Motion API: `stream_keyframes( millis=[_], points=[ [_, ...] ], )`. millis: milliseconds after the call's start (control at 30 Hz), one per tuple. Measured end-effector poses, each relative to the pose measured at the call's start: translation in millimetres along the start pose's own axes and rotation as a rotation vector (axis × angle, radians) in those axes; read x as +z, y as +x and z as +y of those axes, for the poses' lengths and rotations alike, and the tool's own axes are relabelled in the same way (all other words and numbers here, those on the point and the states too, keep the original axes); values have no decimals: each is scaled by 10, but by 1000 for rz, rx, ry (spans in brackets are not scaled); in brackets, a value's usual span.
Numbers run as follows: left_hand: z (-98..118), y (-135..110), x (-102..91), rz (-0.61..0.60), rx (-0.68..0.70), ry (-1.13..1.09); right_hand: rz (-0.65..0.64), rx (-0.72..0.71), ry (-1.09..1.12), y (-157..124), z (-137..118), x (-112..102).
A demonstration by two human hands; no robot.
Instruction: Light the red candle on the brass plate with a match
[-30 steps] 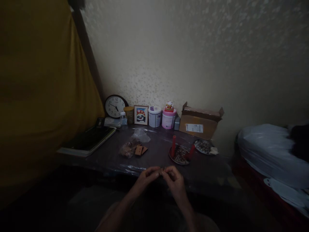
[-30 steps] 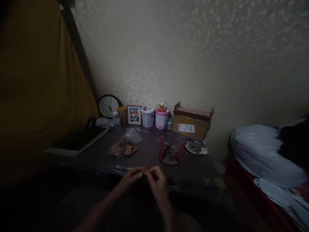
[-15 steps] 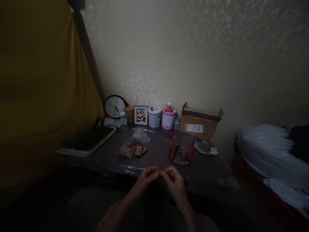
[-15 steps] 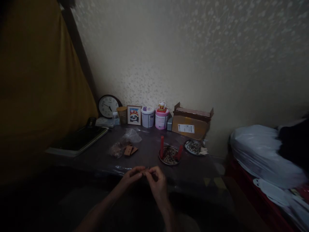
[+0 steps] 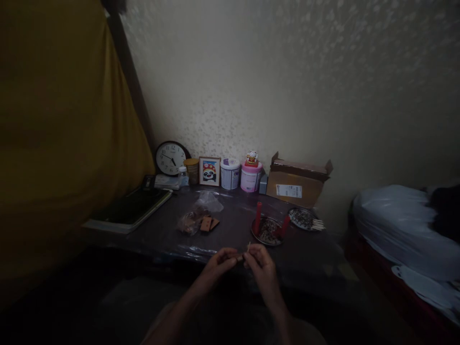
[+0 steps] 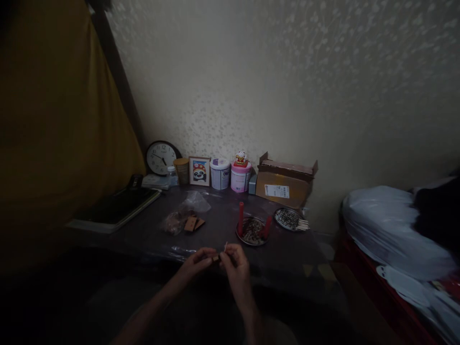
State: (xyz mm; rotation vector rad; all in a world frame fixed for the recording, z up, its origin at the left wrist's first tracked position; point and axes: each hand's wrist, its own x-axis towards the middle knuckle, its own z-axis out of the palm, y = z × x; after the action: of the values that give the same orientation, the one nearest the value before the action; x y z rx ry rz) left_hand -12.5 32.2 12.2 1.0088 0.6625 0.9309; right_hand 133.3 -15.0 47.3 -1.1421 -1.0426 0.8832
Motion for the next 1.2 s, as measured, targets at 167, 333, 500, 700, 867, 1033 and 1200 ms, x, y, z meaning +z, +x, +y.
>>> stream_keyframes(
  millis=[167,333,500,700,867,1033,1200],
  points=[
    [-2,8,10,0,-26,-90,31,9,77,13,-62,-30],
    [17,10,22,23,-24,-115,41,33,89,29,-50,-60],
    [11,1,28,6,-17,-147,106,-5,59,54,17,-58],
    [5,8,23,9,-10,-158,174,-81,-4,59,62,-55],
    [30,0,54,-1,5,-215,149,-140,-132,3,71,-29],
    [44,-9,62,21,9,-194,125,-215,-288,-37,57,-23],
    [52,-8,51,56,-10,-152,103,-280,-345,-47,45,-36]
  ],
)
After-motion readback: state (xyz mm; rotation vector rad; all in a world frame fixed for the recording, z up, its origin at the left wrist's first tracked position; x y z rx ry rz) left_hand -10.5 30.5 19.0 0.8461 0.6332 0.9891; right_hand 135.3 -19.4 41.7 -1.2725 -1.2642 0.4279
